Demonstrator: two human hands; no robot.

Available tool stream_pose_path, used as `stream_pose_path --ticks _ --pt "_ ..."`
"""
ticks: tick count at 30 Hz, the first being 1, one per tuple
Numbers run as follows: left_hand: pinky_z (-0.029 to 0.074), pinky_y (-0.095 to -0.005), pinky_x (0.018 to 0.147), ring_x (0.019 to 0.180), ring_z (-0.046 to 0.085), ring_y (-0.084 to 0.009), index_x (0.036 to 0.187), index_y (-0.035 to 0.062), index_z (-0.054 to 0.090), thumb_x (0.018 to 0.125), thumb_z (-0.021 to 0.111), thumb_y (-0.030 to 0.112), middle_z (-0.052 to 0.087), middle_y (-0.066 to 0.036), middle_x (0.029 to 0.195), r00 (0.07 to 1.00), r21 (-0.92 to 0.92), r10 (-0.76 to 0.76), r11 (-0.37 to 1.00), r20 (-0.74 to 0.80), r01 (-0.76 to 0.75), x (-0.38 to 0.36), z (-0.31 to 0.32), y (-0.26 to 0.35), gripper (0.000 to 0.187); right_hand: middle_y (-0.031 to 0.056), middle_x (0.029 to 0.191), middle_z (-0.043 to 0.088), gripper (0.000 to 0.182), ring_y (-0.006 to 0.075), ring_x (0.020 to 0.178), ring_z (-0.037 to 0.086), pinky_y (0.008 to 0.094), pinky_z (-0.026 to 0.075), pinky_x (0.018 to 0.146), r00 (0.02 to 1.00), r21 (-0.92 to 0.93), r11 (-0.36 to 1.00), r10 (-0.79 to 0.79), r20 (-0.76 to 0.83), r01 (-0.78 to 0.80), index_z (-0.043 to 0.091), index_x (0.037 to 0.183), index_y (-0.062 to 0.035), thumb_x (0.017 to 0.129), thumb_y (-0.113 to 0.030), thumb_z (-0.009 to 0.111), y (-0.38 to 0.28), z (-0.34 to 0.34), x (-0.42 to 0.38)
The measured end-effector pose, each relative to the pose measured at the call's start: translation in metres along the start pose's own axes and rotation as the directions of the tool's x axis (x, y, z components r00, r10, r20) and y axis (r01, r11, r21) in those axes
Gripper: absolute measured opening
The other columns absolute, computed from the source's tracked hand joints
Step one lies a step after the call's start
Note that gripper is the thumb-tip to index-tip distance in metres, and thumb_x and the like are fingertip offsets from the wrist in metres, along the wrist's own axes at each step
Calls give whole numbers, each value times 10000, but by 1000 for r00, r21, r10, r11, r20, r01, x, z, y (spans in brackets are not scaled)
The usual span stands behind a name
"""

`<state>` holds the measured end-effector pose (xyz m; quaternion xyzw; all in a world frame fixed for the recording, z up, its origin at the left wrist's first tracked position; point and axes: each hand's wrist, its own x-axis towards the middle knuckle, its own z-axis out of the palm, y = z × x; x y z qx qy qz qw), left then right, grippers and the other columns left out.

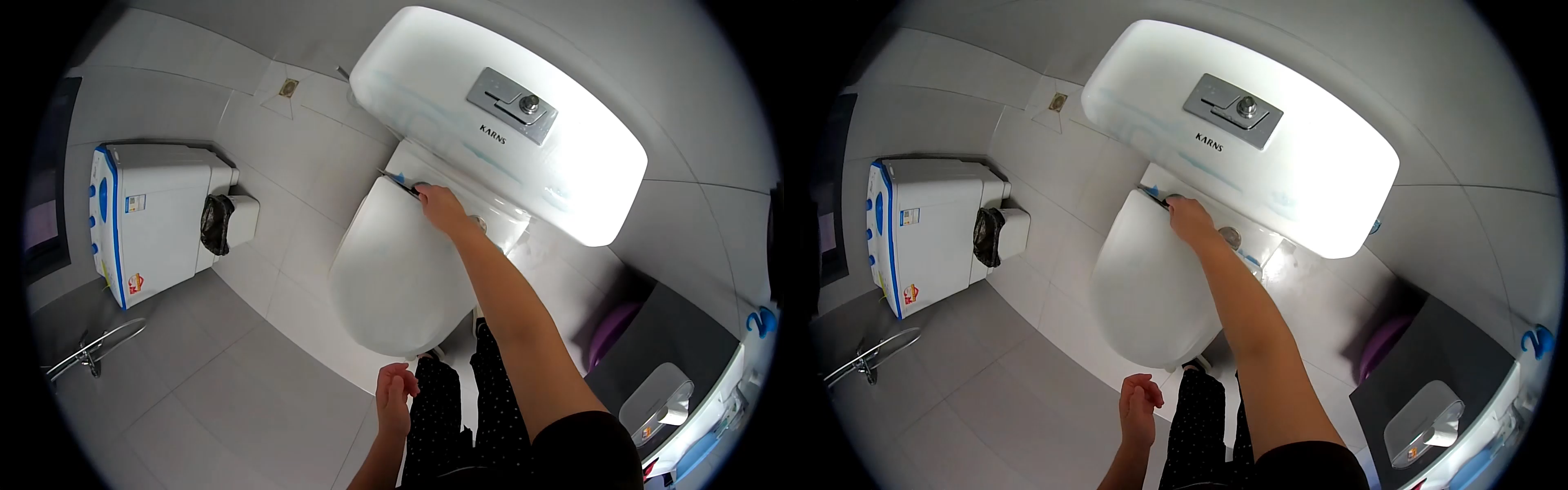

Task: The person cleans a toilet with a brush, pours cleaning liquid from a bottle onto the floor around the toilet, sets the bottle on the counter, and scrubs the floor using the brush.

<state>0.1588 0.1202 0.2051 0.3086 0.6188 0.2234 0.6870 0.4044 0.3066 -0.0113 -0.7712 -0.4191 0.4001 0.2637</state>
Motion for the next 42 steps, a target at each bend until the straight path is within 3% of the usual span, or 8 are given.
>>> stream_pose_path --ticks 6,8,15,17,24,26,39,42 --pt "411 -245 641 695 466 -109 1088 42 489 963 378 131 519 -49 808 1000 -32 25 999 10 -25 2 -8 -1 189 146 997 640 307 344 931 611 446 491 784 988 -108 988 118 99 -107 594 1166 -181 890 -164 460 17 -35 -41" --pt "411 -244 640 695 467 -108 1088 42 489 963 379 130 521 -49 809 1000 -21 27 999 1 -27 3 -8 -1 189 131 1018 634 335 332 943 609 437 495 776 978 -99 983 138 -157 -155 572 1199 -225 890 -156 463 27 -36 -53" --pt "407 -244 639 694 467 -107 1091 44 490 962 383 138 529 -51 819 1000 -71 9 997 -3 -9 3 -8 -9 192 147 977 636 363 337 909 614 445 497 761 992 -187 979 94 87 -77 557 1221 -218 879 -125 480 6 -22 -31" --pt "406 -244 639 692 466 -106 1090 44 491 963 384 142 531 -52 821 1000 -73 8 997 -9 -8 2 -9 -10 192 158 957 632 383 336 901 620 451 501 759 991 -180 980 63 -120 -84 538 1242 -214 876 -122 473 5 -21 -17" --pt "397 -244 635 681 462 -110 1083 47 486 972 376 167 525 -47 810 999 -57 15 998 -31 -16 3 -8 -7 197 153 1010 622 426 341 887 630 456 509 760 996 -270 961 -48 72 66 506 1275 -220 868 -109 451 2 -7 -17" --pt "394 -250 631 673 457 -113 1073 51 485 979 370 193 515 -46 791 999 -39 16 999 -48 -17 3 -7 -6 206 142 1042 616 453 350 923 620 452 505 787 984 -270 947 150 -100 -172 473 1309 -227 872 -112 447 -9 -17 -14" --pt "398 -250 645 683 458 -112 1078 50 487 982 378 204 517 -42 783 998 -83 30 996 -49 -34 -3 -12 -11 211 138 906 629 417 335 814 626 438 509 708 1000 -373 928 -1 -14 -4 511 1285 -219 879 -136 472 30 -8 -45" --pt "399 -252 645 683 457 -112 1079 49 487 978 372 191 514 -40 782 998 -97 31 995 -53 -36 -5 -12 -14 209 148 894 622 424 339 791 622 449 495 688 987 -308 946 59 -151 -103 543 1256 -221 850 -111 487 22 -27 -44"
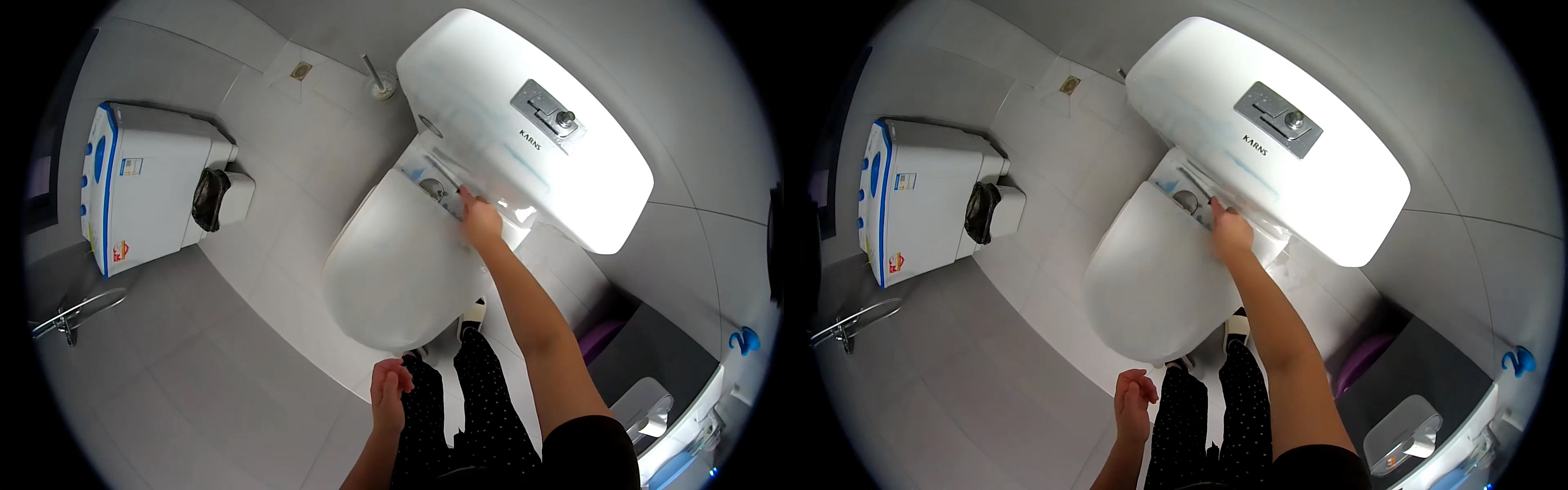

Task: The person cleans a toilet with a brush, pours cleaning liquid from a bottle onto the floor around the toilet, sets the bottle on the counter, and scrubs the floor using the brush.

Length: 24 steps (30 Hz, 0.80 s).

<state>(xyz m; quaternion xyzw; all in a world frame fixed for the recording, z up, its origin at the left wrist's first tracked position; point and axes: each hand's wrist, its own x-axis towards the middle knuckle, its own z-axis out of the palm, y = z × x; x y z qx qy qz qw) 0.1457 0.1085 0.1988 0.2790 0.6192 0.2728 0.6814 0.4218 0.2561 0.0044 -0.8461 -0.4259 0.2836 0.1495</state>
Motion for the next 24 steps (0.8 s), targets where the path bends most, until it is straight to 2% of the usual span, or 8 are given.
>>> stream_pose_path --ticks 8,11,17,20,22,24 --pt "398 -247 627 680 457 -110 1074 49 489 970 355 152 512 -40 791 1000 -3 -16 1000 20 16 -4 6 -8 198 143 842 626 366 345 757 621 456 488 668 996 -65 994 -92 21 94 562 1225 -199 873 -139 486 8 2 -16" --pt "388 -229 637 686 463 -101 1103 34 495 964 386 148 533 -48 823 999 -44 32 999 11 -31 -2 10 -6 210 140 851 630 361 340 755 625 457 489 653 995 -98 990 -99 -13 97 563 1223 -206 873 -148 495 28 -9 -16" --pt "388 -231 640 689 464 -98 1098 36 499 968 386 156 539 -44 826 998 -78 26 997 50 -22 -8 19 -9 210 147 840 635 374 353 735 621 457 488 626 998 -130 989 64 -12 -65 565 1225 -205 858 -136 532 90 -22 -85" --pt "387 -229 642 691 464 -95 1098 37 499 970 390 162 538 -42 826 999 -66 15 998 33 -13 -10 21 -8 209 171 839 638 328 363 757 622 452 487 649 997 -52 995 80 -10 -81 596 1184 -176 868 -130 525 84 -13 -79" --pt "388 -229 645 694 464 -94 1103 36 500 969 395 162 538 -42 827 999 -76 26 997 35 -23 -11 22 -9 211 161 821 632 371 347 766 626 448 489 653 994 97 990 -96 -52 101 571 1222 -201 859 -139 527 67 -3 -53" --pt "389 -230 645 694 465 -96 1106 36 500 969 395 161 538 -42 828 999 -72 33 997 29 -31 -13 24 -9 213 167 838 638 338 365 799 615 446 485 681 989 157 976 -149 -17 149 578 1194 -189 862 -152 520 35 3 -22"
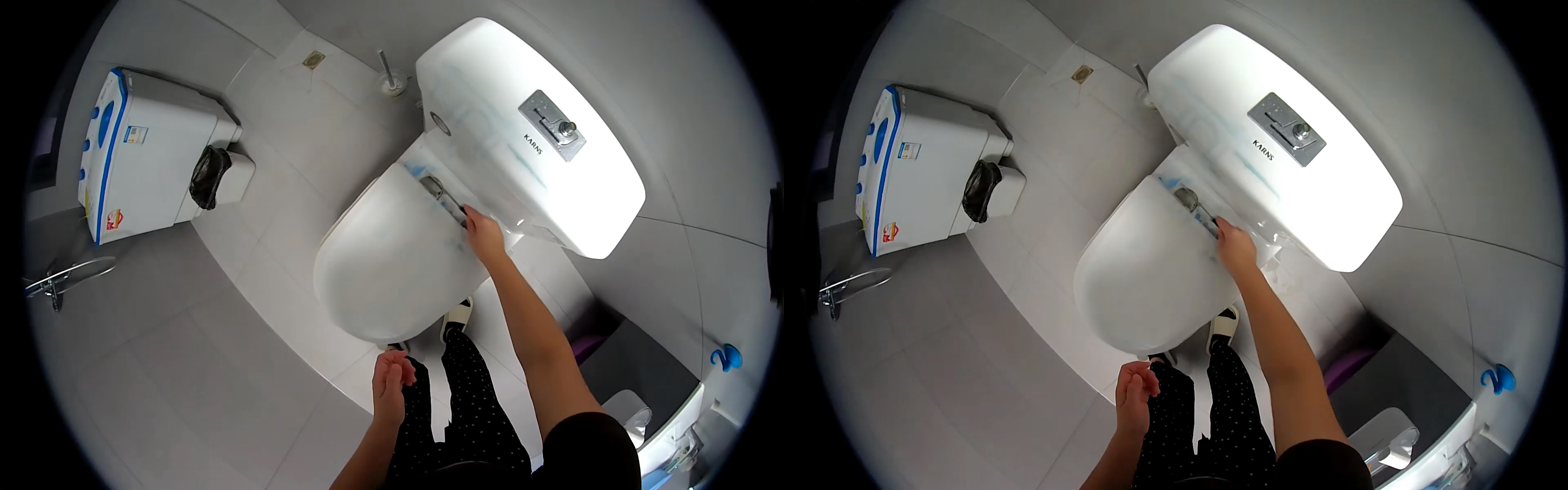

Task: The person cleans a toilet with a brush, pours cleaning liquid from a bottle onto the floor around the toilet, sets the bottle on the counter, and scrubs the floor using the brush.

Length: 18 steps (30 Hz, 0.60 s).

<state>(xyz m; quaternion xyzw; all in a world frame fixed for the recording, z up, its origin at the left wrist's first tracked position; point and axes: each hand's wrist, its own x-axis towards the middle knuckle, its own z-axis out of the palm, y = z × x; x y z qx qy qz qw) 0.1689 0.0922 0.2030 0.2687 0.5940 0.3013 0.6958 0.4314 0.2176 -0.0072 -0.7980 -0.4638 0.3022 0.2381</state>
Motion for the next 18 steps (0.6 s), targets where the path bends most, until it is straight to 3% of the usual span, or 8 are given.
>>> stream_pose_path --ticks 4,6,12,18 --pt "392 -231 644 692 467 -100 1111 31 500 966 390 152 538 -45 829 1000 6 9 1000 2 -9 -2 3 2 218 175 853 644 267 376 801 609 456 483 684 997 93 995 -54 62 48 609 1120 -159 870 -163 516 -18 10 27" --pt "392 -231 644 692 468 -100 1109 29 499 964 388 148 539 -47 830 1000 9 2 1000 -10 -2 -2 3 -1 218 175 855 647 222 378 804 612 453 486 693 993 23 999 33 118 -36 633 1062 -139 878 -169 511 -12 4 16" --pt "399 -237 647 695 467 -107 1092 39 496 967 373 147 530 -49 833 1000 11 -20 1000 -10 20 -1 8 -7 206 186 858 644 248 384 815 614 458 485 703 998 48 997 59 2 -59 622 1097 -150 880 -169 504 13 -5 -30" --pt "398 -232 645 692 471 -103 1103 28 498 961 390 141 542 -49 837 1000 12 -10 1000 -24 10 -3 7 -2 210 187 891 647 267 373 809 620 435 491 699 986 19 986 166 23 -166 619 1127 -129 878 -130 523 -17 -5 7"
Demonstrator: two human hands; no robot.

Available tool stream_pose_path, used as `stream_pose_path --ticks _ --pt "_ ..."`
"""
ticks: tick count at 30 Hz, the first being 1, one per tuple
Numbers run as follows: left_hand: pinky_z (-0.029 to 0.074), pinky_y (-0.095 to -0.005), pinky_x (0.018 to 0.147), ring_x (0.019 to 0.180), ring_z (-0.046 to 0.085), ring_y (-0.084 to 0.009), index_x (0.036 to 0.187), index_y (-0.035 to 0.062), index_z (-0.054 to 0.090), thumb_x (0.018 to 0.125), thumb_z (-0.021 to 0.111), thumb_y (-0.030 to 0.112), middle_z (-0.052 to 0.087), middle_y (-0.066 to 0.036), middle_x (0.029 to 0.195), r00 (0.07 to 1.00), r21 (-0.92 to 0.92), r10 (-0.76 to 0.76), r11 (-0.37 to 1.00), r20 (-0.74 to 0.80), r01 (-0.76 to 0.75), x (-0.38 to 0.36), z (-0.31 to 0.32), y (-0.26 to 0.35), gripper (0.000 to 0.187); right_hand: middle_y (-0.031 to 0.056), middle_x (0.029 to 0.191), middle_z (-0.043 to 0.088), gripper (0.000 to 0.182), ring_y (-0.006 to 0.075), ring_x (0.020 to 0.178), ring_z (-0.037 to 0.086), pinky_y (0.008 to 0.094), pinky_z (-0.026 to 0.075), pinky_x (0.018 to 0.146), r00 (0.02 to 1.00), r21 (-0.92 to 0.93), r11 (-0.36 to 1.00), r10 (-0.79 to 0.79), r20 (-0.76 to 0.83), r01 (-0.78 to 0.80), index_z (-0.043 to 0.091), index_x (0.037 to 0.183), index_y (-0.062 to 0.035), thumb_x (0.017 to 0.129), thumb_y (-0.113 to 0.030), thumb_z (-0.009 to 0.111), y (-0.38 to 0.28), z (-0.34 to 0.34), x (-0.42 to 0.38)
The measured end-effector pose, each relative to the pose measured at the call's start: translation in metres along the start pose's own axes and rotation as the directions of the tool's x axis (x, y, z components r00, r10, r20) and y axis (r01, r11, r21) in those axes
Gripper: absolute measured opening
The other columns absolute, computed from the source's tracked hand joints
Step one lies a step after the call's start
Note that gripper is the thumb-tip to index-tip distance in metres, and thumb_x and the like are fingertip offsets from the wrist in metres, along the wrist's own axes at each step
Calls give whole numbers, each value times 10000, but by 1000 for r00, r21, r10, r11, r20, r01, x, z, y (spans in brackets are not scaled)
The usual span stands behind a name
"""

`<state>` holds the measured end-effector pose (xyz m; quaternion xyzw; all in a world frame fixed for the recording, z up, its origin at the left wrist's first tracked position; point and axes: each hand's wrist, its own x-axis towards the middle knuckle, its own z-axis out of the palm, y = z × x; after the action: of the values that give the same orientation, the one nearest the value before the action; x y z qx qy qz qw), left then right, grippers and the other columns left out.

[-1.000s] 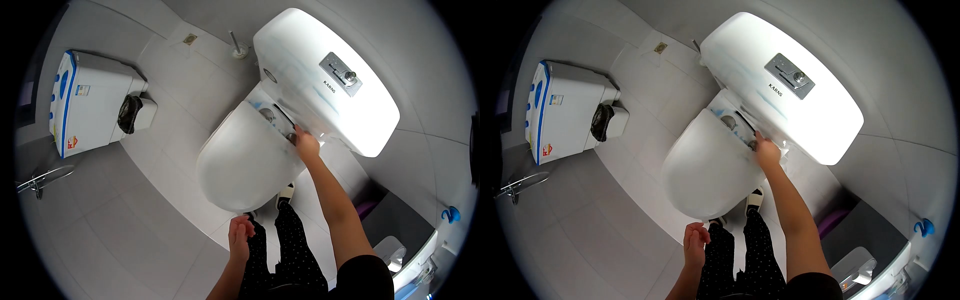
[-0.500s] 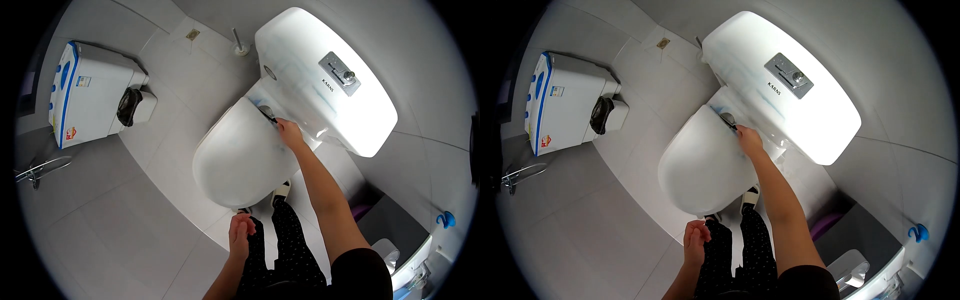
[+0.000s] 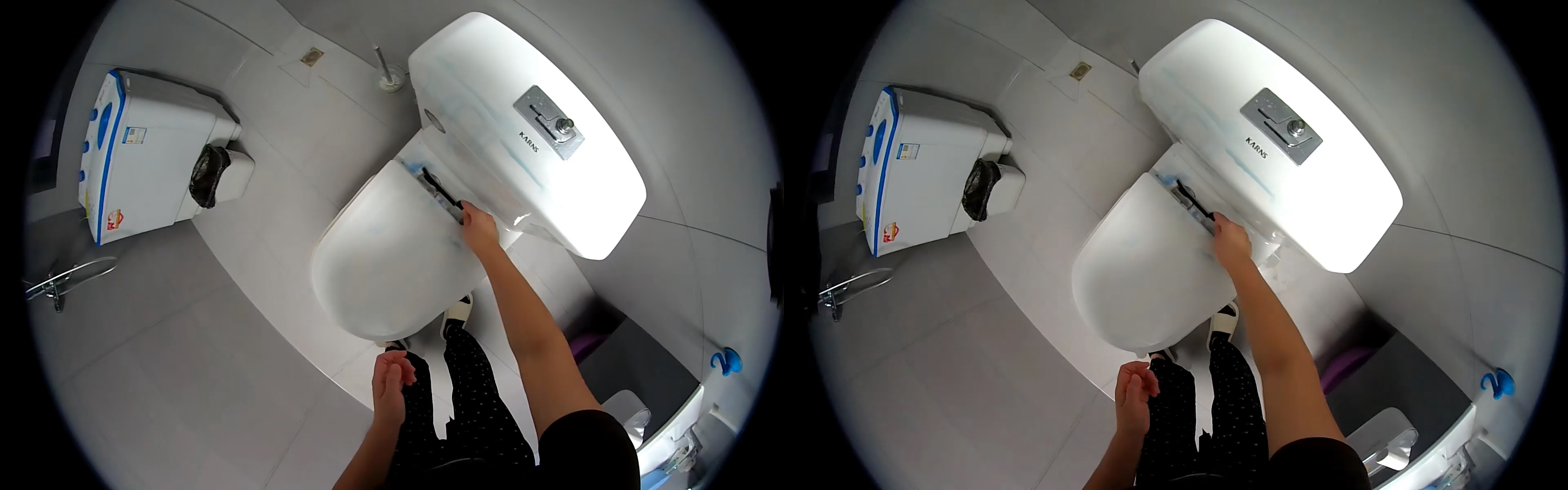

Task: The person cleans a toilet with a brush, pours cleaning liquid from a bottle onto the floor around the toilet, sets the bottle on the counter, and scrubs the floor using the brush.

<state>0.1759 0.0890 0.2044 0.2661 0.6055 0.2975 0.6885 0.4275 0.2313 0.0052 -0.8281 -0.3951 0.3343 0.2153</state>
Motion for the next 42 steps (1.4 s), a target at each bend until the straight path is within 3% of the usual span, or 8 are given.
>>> stream_pose_path --ticks 5,12,18,24,30,37,38,42 --pt "398 -239 642 693 462 -110 1085 47 492 969 356 141 517 -47 817 1000 41 3 999 -16 -2 -2 -3 0 202 178 881 650 298 362 811 624 441 491 706 997 -29 998 -57 -43 56 607 1150 -150 869 -120 512 36 -6 -29" --pt "396 -239 651 700 467 -108 1102 45 490 966 384 150 530 -48 829 998 -37 -12 999 -58 10 -8 3 -10 202 152 814 639 305 347 724 614 428 487 644 976 -36 977 -210 -62 208 606 1160 -159 868 -113 532 9 6 -9" --pt "402 -236 663 705 466 -102 1111 42 491 965 386 143 539 -51 842 999 -31 -25 999 -40 24 -12 -3 -13 207 115 843 649 322 320 754 634 423 498 643 988 -177 973 -146 43 151 596 1149 -205 857 -113 494 35 -8 -37" --pt "403 -240 643 698 471 -106 1101 33 490 964 385 139 532 -51 817 999 12 -13 1000 46 12 -1 -13 -22 202 123 809 646 300 324 734 627 436 492 639 974 -190 957 -225 -5 220 592 1158 -206 886 -147 482 13 8 -7" --pt "402 -237 642 693 471 -105 1096 34 493 970 387 151 531 -46 816 997 30 -14 999 75 11 13 -15 -27 202 172 841 639 257 355 805 613 457 481 674 991 -13 991 -131 4 131 617 1101 -176 886 -167 476 43 5 -20" --pt "397 -238 644 691 464 -105 1096 34 496 968 389 148 529 -42 812 995 96 -9 995 99 0 19 -17 -16 202 175 875 635 221 386 835 597 464 477 710 994 -66 998 13 107 -6 621 1029 -162 860 -149 479 10 -4 -1" --pt "397 -238 644 691 464 -105 1096 34 496 968 389 148 529 -42 812 995 99 -5 995 102 -5 21 -18 -15 202 164 864 642 218 374 827 607 463 480 701 998 0 998 -66 -3 66 629 1014 -159 848 -148 490 29 2 -8" --pt "394 -237 641 695 463 -103 1099 34 493 966 391 146 529 -41 809 995 81 -30 996 95 23 27 -23 -18 201 148 866 653 217 346 830 627 458 490 694 1000 -42 999 9 14 -9 630 998 -153 847 -121 476 28 0 -18"
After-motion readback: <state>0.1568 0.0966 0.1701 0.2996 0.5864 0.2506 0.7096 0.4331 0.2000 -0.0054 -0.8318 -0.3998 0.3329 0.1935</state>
